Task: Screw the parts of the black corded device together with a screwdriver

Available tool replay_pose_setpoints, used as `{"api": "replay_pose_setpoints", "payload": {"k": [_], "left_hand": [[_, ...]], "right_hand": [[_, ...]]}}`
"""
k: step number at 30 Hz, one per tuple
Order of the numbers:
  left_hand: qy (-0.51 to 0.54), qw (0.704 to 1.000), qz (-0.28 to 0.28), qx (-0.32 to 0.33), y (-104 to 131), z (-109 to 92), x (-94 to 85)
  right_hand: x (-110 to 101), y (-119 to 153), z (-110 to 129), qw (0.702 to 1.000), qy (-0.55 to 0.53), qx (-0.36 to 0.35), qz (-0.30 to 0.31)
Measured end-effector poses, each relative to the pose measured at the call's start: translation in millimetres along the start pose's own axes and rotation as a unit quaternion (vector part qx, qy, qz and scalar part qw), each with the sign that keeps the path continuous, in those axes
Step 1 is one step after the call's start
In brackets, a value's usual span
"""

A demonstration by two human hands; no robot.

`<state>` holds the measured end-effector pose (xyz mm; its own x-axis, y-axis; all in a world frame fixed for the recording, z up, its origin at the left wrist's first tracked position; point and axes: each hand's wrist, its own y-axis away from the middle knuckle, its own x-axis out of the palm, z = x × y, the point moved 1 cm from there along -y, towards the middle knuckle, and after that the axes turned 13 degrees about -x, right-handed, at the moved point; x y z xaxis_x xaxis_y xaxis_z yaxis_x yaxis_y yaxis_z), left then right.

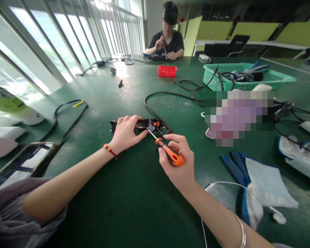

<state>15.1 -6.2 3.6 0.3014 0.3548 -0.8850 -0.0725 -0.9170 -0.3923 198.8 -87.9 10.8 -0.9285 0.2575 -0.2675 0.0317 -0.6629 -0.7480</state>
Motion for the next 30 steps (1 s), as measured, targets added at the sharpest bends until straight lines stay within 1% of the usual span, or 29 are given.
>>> {"api": "replay_pose_setpoints", "payload": {"k": [2, 3, 6, 8, 9, 11, 12, 13, 16, 17, 20, 22, 30], "left_hand": [[0.0, 1.0, -0.001, 0.001, 0, 0, 0.1], [0.0, 1.0, -0.002, 0.001, 0, 0, 0.2], [0.0, 1.0, -0.002, 0.001, 0, 1, 0.4], [0.0, 1.0, -0.001, 0.001, 0, 1, 0.6], [0.0, 1.0, -0.001, 0.001, 0, 1, 0.7], [-0.001, 1.0, 0.001, 0.002, 0, 1, 1.0], [-0.001, 1.0, 0.001, 0.002, 0, 1, 1.0], [-0.002, 1.0, 0.001, 0.002, 0, 1, 1.1], [-0.001, 1.0, 0.001, 0.002, 0, 1, 1.0], [-0.001, 1.0, 0.003, 0.002, -1, 1, 0.9], [0.003, 1.0, 0.008, 0.001, -1, 1, 0.6], [0.004, 1.0, 0.009, 0.0, 0, 1, 0.2], [0.006, 1.0, 0.01, -0.001, -1, 0, 0.6]], "right_hand": [[0, 0, -1, 0.999, -0.015, -0.027, -0.02], [0, 0, -1, 0.999, -0.024, -0.032, -0.019], [0, 1, -3, 1.0, -0.021, -0.006, 0.014], [0, 2, -2, 1.0, 0.007, 0.009, 0.015], [-1, 3, -2, 1.0, 0.019, 0.006, 0.002], [-2, 2, -1, 0.998, 0.03, -0.023, -0.043], [-2, 2, -1, 0.997, 0.029, -0.034, -0.055], [-3, 1, -2, 0.998, 0.027, -0.037, -0.054], [-6, -1, -6, 1.0, 0.022, -0.007, -0.018], [-7, -1, -7, 1.0, 0.022, 0.002, -0.018], [-11, -2, -10, 0.997, 0.032, 0.011, -0.071], [-12, -2, -12, 0.995, 0.037, 0.018, -0.089], [-9, 0, -14, 0.997, 0.021, 0.043, -0.067]]}}
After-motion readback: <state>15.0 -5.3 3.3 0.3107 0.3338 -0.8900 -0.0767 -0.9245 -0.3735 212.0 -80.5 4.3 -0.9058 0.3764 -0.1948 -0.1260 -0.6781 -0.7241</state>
